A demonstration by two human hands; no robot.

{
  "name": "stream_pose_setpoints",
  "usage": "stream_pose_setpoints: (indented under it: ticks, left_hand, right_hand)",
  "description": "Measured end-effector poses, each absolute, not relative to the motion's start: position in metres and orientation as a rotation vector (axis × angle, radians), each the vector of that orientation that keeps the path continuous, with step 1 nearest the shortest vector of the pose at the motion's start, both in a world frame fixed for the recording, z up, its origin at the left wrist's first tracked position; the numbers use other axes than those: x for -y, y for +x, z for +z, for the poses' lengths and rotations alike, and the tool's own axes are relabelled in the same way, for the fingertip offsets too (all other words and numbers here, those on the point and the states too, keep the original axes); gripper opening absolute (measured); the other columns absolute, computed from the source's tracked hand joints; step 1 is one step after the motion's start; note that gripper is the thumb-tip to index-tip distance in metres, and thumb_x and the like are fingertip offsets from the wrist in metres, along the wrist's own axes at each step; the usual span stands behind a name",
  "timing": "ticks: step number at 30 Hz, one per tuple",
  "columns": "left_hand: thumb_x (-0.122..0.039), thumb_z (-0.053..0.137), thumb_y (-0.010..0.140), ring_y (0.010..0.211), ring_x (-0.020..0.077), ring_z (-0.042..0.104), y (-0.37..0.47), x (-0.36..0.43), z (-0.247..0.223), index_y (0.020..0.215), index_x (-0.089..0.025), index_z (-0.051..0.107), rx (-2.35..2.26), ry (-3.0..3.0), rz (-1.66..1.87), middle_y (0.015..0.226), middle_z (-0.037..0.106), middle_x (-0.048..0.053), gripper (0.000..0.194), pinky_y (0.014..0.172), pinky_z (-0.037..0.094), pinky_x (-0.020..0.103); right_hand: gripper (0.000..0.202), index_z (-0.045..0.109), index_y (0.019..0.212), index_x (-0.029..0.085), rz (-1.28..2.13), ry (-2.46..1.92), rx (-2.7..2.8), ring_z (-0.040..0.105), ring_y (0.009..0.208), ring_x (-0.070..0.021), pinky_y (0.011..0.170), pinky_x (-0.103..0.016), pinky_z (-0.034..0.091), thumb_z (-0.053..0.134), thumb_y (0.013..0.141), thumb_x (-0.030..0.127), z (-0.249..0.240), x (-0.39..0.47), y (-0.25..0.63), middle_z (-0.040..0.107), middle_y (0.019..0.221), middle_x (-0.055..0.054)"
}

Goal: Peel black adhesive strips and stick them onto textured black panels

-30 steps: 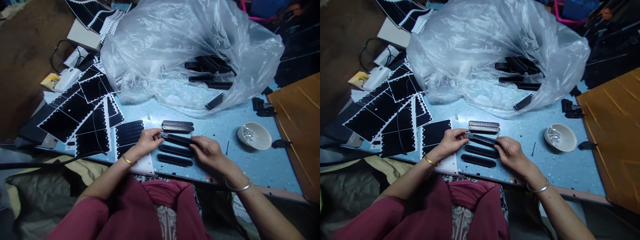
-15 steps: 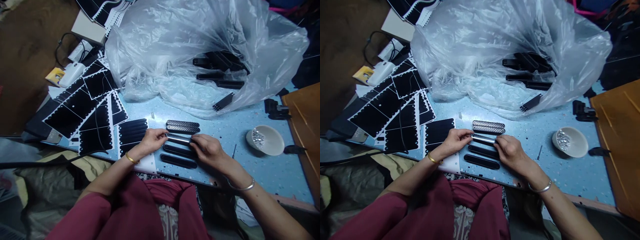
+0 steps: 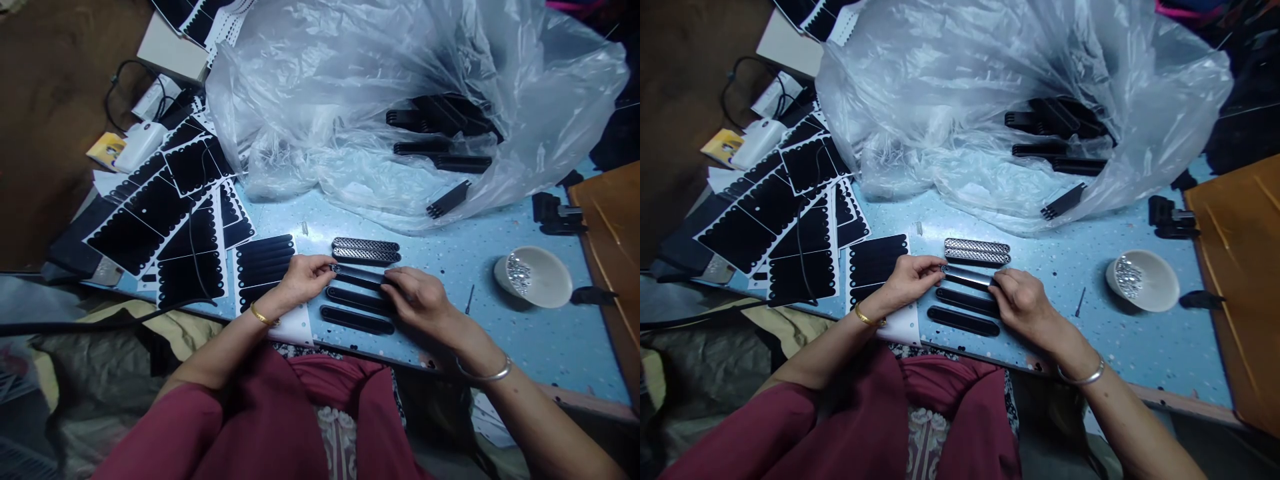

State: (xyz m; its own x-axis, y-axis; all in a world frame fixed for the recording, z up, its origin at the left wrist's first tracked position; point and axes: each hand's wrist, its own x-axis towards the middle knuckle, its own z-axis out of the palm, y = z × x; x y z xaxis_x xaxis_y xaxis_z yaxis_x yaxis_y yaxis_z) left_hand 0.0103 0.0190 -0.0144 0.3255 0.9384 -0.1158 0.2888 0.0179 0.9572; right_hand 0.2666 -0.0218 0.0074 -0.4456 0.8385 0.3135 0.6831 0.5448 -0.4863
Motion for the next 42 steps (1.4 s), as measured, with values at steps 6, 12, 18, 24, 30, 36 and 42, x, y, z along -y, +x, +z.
stream_pose_setpoints:
  ticks: [6, 12, 18, 24, 30, 36, 42]
  left_hand:
    - [-0.015, 0.065, 0.075, 0.057, 0.0107, 0.064, 0.01, -0.019, -0.014, 0.098, -0.009, 0.074, -1.17, 1.525, 0.735, 0.07, 0.072, 0.005, 0.025, 0.055, 0.05, 0.018]
    - [-0.015, 0.066, 0.075, 0.056, 0.0104, 0.064, 0.01, -0.019, -0.013, 0.097, -0.01, 0.075, -1.166, 1.523, 0.731, 0.068, 0.072, 0.004, 0.024, 0.055, 0.05, 0.018]
    - [-0.014, 0.068, 0.073, 0.058, 0.0111, 0.064, 0.011, -0.019, -0.01, 0.095, -0.009, 0.075, -1.181, 1.449, 0.733, 0.069, 0.072, 0.005, 0.024, 0.056, 0.051, 0.018]
    - [-0.023, 0.062, 0.081, 0.052, 0.0103, 0.064, 0.014, -0.022, -0.004, 0.085, -0.01, 0.074, -1.186, 1.315, 0.675, 0.068, 0.07, 0.004, 0.018, 0.046, 0.046, 0.016]
    - [-0.024, 0.066, 0.078, 0.05, 0.0104, 0.064, 0.017, -0.023, -0.003, 0.082, -0.01, 0.072, -1.218, 1.232, 0.691, 0.061, 0.066, 0.002, 0.016, 0.042, 0.043, 0.014]
    - [-0.027, 0.066, 0.078, 0.05, 0.0103, 0.063, 0.018, -0.023, -0.002, 0.08, -0.011, 0.072, -1.245, 1.211, 0.684, 0.056, 0.062, 0.0, 0.017, 0.042, 0.043, 0.014]
    - [-0.033, 0.06, 0.083, 0.048, 0.0102, 0.061, 0.017, -0.024, -0.004, 0.084, -0.011, 0.072, -1.254, 1.234, 0.655, 0.059, 0.062, 0.001, 0.024, 0.04, 0.042, 0.016]
  right_hand:
    - [0.011, 0.063, 0.088, 0.016, 0.361, -1.221, 2.305, 0.065, 0.071, -0.02, 0.064, -0.032, 0.051, 0.053, 0.091, 0.015, 0.009, 0.02, 0.265, 0.068, 0.08, -0.01]
    - [0.011, 0.063, 0.086, 0.014, 0.36, -1.221, 2.327, 0.064, 0.071, -0.021, 0.064, -0.032, 0.051, 0.053, 0.091, 0.014, 0.011, 0.019, 0.262, 0.068, 0.079, -0.011]
    - [0.011, 0.063, 0.086, 0.014, 0.356, -1.237, 2.318, 0.063, 0.069, -0.0205, 0.063, -0.032, 0.05, 0.053, 0.09, 0.015, 0.011, 0.02, 0.261, 0.068, 0.077, -0.011]
    - [0.013, 0.064, 0.086, 0.014, 0.423, -1.263, 2.309, 0.061, 0.066, -0.0197, 0.061, -0.032, 0.049, 0.052, 0.09, 0.014, 0.014, 0.019, 0.26, 0.066, 0.075, -0.01]
    - [0.011, 0.064, 0.09, 0.015, 0.467, -1.247, 2.253, 0.065, 0.072, -0.0204, 0.064, -0.032, 0.052, 0.053, 0.09, 0.014, 0.014, 0.02, 0.263, 0.068, 0.078, -0.009]
    - [0.008, 0.063, 0.091, 0.016, 0.438, -1.239, 2.221, 0.066, 0.071, -0.0194, 0.063, -0.031, 0.053, 0.056, 0.09, 0.015, 0.011, 0.021, 0.264, 0.069, 0.078, -0.008]
    - [0.008, 0.063, 0.089, 0.016, 0.441, -1.226, 2.217, 0.066, 0.073, -0.02, 0.064, -0.032, 0.054, 0.055, 0.09, 0.014, 0.01, 0.021, 0.263, 0.069, 0.079, -0.008]
